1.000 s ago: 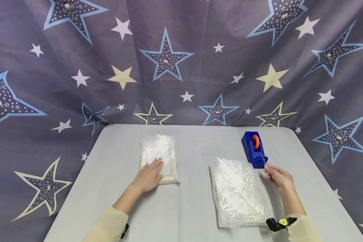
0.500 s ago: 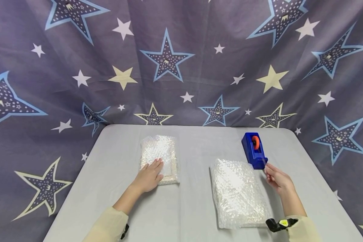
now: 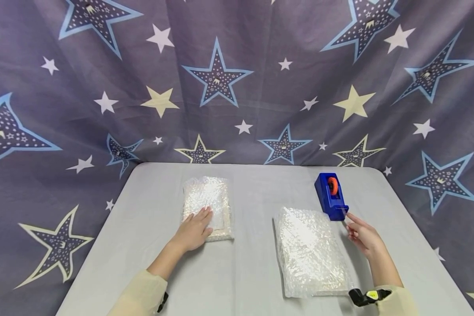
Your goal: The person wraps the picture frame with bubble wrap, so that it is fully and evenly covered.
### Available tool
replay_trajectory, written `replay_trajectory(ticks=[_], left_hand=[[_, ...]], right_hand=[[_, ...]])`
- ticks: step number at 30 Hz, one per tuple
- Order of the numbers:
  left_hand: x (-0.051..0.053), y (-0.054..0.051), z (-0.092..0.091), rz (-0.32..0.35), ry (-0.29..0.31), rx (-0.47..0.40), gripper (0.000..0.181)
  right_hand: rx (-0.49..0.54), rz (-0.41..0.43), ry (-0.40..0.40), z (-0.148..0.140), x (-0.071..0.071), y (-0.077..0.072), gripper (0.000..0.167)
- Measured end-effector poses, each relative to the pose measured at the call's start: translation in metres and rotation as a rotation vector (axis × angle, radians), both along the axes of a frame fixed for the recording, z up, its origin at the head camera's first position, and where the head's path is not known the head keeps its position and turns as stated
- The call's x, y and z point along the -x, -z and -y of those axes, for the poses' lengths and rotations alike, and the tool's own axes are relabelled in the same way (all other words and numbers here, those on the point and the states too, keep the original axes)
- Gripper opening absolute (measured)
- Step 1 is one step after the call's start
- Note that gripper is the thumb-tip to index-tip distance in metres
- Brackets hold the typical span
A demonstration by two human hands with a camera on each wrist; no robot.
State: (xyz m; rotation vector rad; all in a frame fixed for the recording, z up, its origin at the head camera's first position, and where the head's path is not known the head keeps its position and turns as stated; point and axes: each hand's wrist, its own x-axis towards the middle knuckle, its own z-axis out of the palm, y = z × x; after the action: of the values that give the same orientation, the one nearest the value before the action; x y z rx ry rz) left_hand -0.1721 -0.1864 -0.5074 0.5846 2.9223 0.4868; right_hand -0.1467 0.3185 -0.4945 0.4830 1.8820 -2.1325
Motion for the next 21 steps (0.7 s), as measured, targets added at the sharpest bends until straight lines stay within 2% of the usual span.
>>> replay_trajectory(ticks=[2, 6, 8, 11, 14, 21], left_hand=[[0.0, 0.0, 0.0, -0.001, 0.001, -0.001, 0.054], [-0.001, -0.002, 0.0, -0.001, -0.002, -0.01, 0.053], [-0.001, -0.002, 0.0, 0.001, -0.002, -0.009, 0.053], [-0.001, -0.002, -0.001, 0.0, -0.001, -0.01, 0.053], [-0.001, -0.001, -0.001, 0.001, -0.003, -0.007, 0.054], [-0.001, 0.001, 0.0, 0.0, -0.008, -0.011, 0.054]], right_hand=[[0.012, -0.012, -0.02, -0.001, 0.0, 0.001, 0.04], [0.006, -0.015, -0.053, -0.003, 0.001, 0.0, 0.053], [-0.011, -0.006, -0.051, -0.003, 0.001, 0.0, 0.047], [-0.039, 0.026, -0.02, -0.001, 0.001, -0.001, 0.029], [-0.068, 0.056, 0.026, 0.002, 0.002, -0.001, 0.031], [-0.19, 0.08, 0.146, 0.01, 0.009, 0.002, 0.023]])
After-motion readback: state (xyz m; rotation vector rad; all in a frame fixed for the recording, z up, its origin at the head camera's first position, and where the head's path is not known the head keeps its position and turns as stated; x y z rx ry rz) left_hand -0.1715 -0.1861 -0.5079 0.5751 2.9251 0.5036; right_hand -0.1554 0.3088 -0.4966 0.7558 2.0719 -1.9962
